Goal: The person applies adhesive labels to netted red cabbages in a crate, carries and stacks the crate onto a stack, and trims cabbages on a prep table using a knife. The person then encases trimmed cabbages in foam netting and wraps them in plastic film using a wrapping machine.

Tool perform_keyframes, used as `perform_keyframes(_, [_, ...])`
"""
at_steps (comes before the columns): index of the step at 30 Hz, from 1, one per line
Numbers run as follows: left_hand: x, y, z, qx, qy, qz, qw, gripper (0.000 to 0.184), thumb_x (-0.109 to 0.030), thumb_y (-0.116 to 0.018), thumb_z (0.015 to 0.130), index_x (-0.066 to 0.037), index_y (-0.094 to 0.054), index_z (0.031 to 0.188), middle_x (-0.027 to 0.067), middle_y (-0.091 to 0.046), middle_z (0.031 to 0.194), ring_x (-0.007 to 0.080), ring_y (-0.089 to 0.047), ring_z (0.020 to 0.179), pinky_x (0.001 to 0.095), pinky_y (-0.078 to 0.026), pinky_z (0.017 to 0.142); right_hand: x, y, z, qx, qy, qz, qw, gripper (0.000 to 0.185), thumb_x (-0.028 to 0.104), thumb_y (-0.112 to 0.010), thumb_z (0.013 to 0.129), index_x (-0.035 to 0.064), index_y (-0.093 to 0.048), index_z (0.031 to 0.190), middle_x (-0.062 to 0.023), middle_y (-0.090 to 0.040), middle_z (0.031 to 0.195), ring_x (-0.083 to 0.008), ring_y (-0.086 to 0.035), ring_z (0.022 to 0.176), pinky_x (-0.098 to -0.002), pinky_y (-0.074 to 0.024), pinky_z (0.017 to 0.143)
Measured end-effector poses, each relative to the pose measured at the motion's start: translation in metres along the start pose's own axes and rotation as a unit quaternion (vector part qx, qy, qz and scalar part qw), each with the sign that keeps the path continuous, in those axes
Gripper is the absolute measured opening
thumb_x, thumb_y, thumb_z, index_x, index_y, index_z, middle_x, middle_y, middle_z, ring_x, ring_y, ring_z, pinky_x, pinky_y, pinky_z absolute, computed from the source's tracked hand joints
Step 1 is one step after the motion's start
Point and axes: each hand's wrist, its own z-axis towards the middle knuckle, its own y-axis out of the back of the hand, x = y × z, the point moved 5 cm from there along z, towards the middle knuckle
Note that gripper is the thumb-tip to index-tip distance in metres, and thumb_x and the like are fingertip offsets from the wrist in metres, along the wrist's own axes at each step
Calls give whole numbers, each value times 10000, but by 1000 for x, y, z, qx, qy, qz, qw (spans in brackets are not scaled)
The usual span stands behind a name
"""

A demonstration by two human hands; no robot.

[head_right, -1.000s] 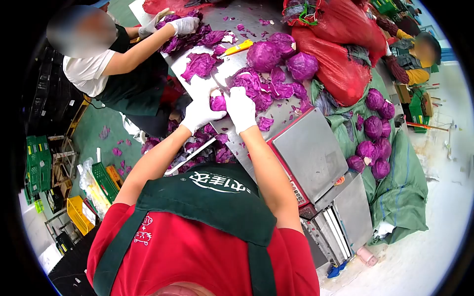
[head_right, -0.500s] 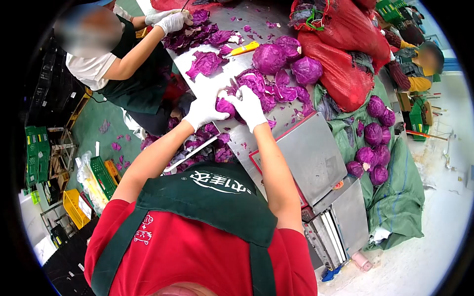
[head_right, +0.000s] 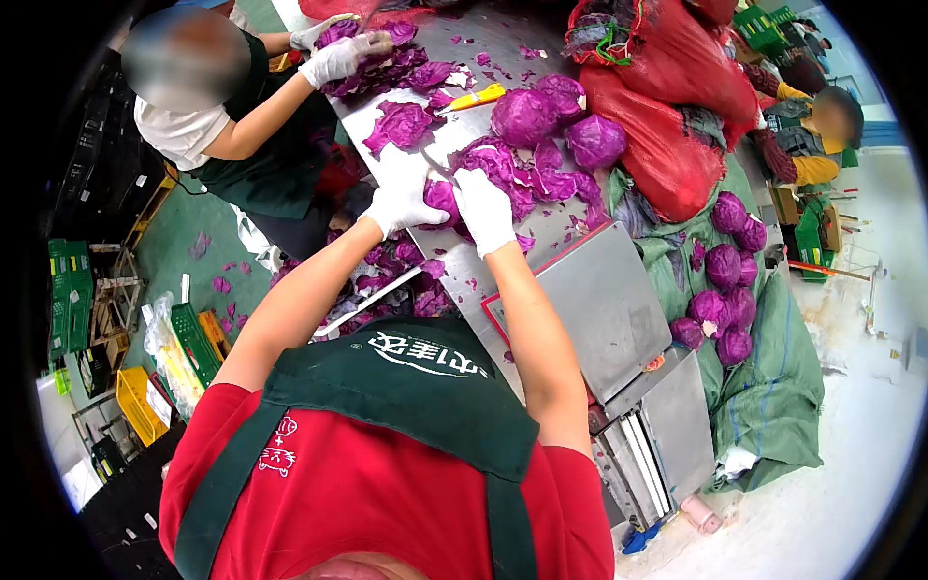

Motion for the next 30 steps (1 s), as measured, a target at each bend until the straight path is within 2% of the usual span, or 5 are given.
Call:
perform_keyframes(11, [22,-11,12,36,20,-45,998,802,-428,-800,526,-71,-551,1200,181,-596,1071,351,-558,1007,429,-423,912,-2,8,-15,-135,-4,3,991,147,87,-633,859,65,-609,1002,-138,-610,856,-327,-635,713,-398,-526,610])
perform_keyframes(17, [39,-10,9,3,30,-5,1000,893,-547,-781,526,-52,-559,1235,235,-569,1118,370,-516,1055,426,-390,947,-48,13,-20,-106,-266,208,935,229,220,-545,958,3,-598,1007,-78,-585,780,-133,-539,533,-312,-460,513])
perform_keyframes(20, [56,-22,6,-18,24,-153,988,858,-443,-827,567,-45,-527,1265,207,-547,1149,337,-505,1104,403,-396,975,-21,51,1,-185,-190,103,959,267,158,-537,946,-9,-593,1147,-151,-622,1024,-243,-621,902,-355,-491,836])
perform_keyframes(21, [58,-21,1,11,43,-255,966,847,-351,-853,617,-19,-478,1301,184,-506,1184,314,-461,1192,377,-382,1033,-20,56,5,-156,-219,112,957,290,133,-530,942,-8,-583,1189,-167,-618,1101,-289,-557,1101,-378,-413,982])
perform_keyframes(30, [57,-19,-59,111,258,-892,353,734,-569,-545,835,-159,-376,1420,121,-472,1393,341,-508,1238,533,-506,932,2,46,-37,26,-400,398,825,239,226,-533,969,83,-641,1127,-62,-652,955,-51,-515,534,-206,-402,459])
